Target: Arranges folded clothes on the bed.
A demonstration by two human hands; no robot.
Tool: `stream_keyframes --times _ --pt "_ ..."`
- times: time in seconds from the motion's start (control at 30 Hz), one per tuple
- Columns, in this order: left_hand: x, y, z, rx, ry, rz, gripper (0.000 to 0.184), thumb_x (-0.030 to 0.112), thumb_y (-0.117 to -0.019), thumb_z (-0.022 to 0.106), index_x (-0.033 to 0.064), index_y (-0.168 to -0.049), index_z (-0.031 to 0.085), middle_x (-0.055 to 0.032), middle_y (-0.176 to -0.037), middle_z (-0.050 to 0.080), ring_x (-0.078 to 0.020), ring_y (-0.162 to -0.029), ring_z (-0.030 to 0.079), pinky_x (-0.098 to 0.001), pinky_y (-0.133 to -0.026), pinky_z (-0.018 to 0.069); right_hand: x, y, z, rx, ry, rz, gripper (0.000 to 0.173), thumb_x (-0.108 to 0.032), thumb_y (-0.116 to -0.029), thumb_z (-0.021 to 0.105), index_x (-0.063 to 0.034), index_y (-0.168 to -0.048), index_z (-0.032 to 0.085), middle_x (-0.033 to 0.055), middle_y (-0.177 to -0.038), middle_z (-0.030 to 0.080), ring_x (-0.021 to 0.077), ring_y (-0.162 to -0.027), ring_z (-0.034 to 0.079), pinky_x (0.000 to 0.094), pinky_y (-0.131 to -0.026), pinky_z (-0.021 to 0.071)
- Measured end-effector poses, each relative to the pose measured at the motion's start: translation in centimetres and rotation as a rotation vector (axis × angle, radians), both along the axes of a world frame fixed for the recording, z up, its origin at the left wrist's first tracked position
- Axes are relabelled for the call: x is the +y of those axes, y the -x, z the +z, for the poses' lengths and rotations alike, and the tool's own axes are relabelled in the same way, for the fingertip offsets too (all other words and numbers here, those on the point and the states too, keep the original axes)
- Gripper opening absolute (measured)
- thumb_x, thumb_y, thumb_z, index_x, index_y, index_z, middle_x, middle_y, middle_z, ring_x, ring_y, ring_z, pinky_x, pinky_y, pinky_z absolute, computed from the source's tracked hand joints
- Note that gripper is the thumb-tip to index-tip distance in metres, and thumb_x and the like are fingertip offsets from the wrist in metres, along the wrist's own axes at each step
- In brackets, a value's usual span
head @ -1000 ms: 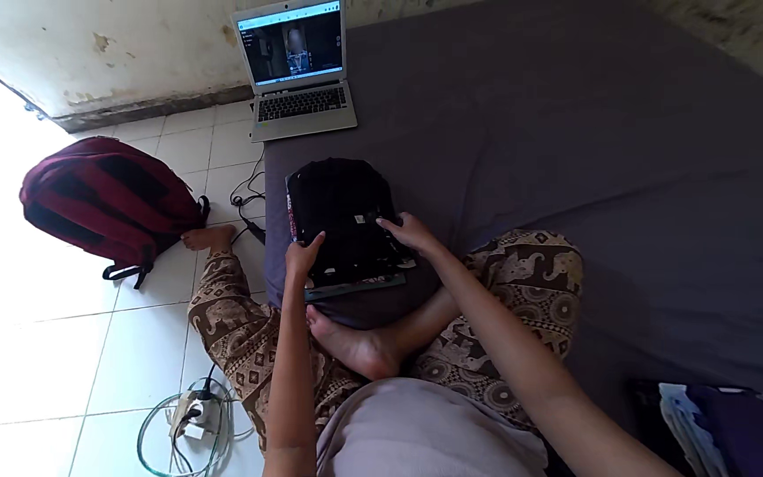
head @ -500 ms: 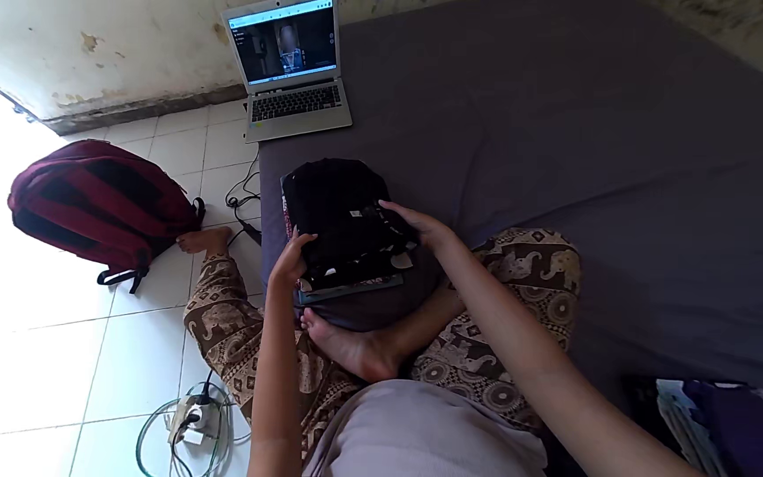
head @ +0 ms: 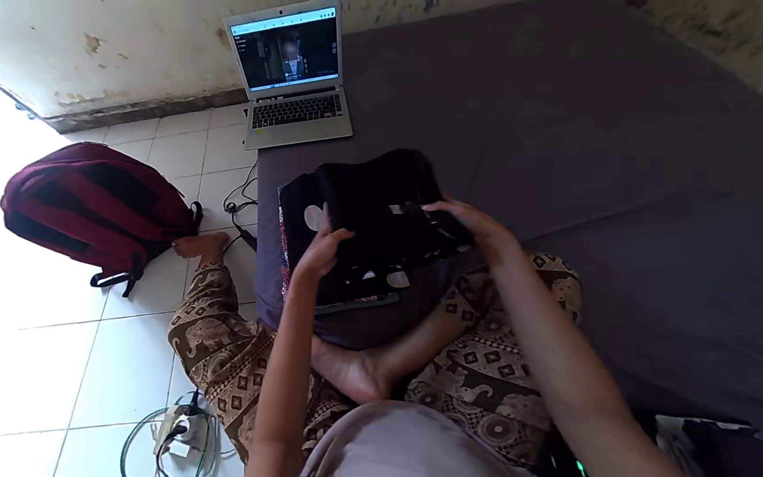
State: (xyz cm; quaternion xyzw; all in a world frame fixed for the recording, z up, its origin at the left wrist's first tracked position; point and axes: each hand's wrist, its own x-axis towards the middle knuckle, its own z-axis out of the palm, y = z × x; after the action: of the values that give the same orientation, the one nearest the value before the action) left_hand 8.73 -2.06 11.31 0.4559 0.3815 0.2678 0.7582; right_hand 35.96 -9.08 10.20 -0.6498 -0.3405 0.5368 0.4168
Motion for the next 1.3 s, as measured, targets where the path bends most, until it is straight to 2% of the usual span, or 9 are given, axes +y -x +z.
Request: stream_keyframes --times 0.17,0.37,0.5,0.63,0.73,0.87,0.97,1.1,1.3 --pt "0.9 -10.5 -0.6 -0.074 -0.182 -0.194 0.086 -0.004 -0.0995 0.049 0.0212 -0.163 -0.002 -0.0186 -0.158 0.036 -0.0266 -0.131 0.053 -0.0471 -0.104 0.0483 -3.3 -8.0 2.7 -0.194 -0.042 -0.184 0.051 -0.019 -0.1058 0.049 -0.0209 -0.155 0.033 0.0059 -0.118 0.063 0.0088 -0.096 0.064 0.0307 -0.084 0.0551" --pt "-1.1 -19.5 -5.1 0.281 -0.244 -0.235 0.068 0.004 -0.1023 0.054 0.0023 -0.16 0.018 -0.0308 -0.143 0.052 -0.0403 -0.129 0.057 -0.0518 -0.108 0.0459 -5.5 -15.3 -4.4 -0.368 0.125 -0.356 0.053 -0.019 -0.1074 0.051 -0.0022 -0.155 0.034 0.0255 -0.147 0.048 0.0291 -0.126 0.056 0.0452 -0.105 0.046" --pt "-6.4 -15.1 -5.2 0.341 -0.266 -0.385 0.048 0.004 -0.1042 0.05 -0.0102 -0.148 0.038 -0.031 -0.145 0.05 -0.0374 -0.13 0.056 -0.0457 -0.108 0.0463 -6.5 -15.3 -8.0 -0.432 0.334 -0.438 0.057 -0.034 -0.1084 0.051 0.0063 -0.148 0.043 0.032 -0.147 0.047 0.0407 -0.136 0.047 0.0554 -0.113 0.0353" --pt "-11.7 -5.3 -5.2 0.158 -0.038 -0.454 0.032 0.008 -0.1062 0.044 -0.0091 -0.13 0.056 -0.02 -0.125 0.063 -0.0184 -0.1 0.067 -0.0344 -0.088 0.0557 -6.5 -11.6 -5.4 -0.776 0.237 -0.456 0.069 -0.031 -0.1053 0.056 0.0091 -0.155 0.03 0.0407 -0.153 0.034 0.0527 -0.144 0.033 0.0602 -0.118 0.0278" --pt "-13.4 1.9 -5.6 0.196 0.163 -0.25 0.035 0.01 -0.1057 0.043 -0.0079 -0.134 0.051 -0.0134 -0.118 0.068 -0.0116 -0.089 0.069 -0.0302 -0.082 0.0571 -5.9 -6.4 -4.0 -0.741 -0.026 -0.287 0.048 -0.015 -0.1056 0.053 0.0138 -0.143 0.044 0.0393 -0.139 0.05 0.0486 -0.129 0.053 0.0538 -0.109 0.042" --pt "-12.7 8.0 -6.1 0.269 0.175 0.218 0.041 0.019 -0.1105 0.037 -0.0098 -0.139 0.043 -0.0171 -0.121 0.067 -0.0154 -0.091 0.071 -0.0314 -0.084 0.058 -4.3 2.4 -4.2 -0.235 0.117 0.06 0.041 -0.016 -0.1098 0.046 0.0065 -0.143 0.047 0.0284 -0.137 0.057 0.0344 -0.121 0.061 0.0464 -0.1 0.0502" --pt "-10.3 9.6 -6.3 0.255 0.183 0.406 0.049 0.028 -0.1132 0.029 -0.0112 -0.139 0.042 -0.02 -0.119 0.065 -0.019 -0.093 0.07 -0.0338 -0.084 0.0572 -3.1 6.5 -5.6 -0.105 0.242 0.139 0.053 -0.027 -0.1102 0.047 0.003 -0.152 0.036 0.0303 -0.145 0.049 0.0393 -0.126 0.056 0.0514 -0.101 0.0486" --pt "-6.9 8.9 -6.1 0.272 0.221 0.445 0.051 0.034 -0.1117 0.038 -0.0084 -0.138 0.046 -0.023 -0.121 0.063 -0.0233 -0.095 0.07 -0.0369 -0.082 0.0593 -1.4 8.6 -5.3 -0.124 0.229 0.115 0.055 -0.027 -0.1068 0.056 0.0069 -0.148 0.041 0.0301 -0.141 0.052 0.0349 -0.126 0.055 0.0462 -0.106 0.0443" --pt "-3.8 8.9 -2.9 0.323 -0.054 0.354 0.029 0.006 -0.1031 0.057 -0.007 -0.129 0.054 -0.0171 -0.108 0.065 -0.0154 -0.087 0.067 -0.0312 -0.076 0.0573 0.0 10.2 -3.1 -0.344 0.157 0.183 0.054 -0.013 -0.0996 0.067 0.0131 -0.14 0.043 0.0351 -0.129 0.056 0.0414 -0.118 0.059 0.0521 -0.104 0.0448"
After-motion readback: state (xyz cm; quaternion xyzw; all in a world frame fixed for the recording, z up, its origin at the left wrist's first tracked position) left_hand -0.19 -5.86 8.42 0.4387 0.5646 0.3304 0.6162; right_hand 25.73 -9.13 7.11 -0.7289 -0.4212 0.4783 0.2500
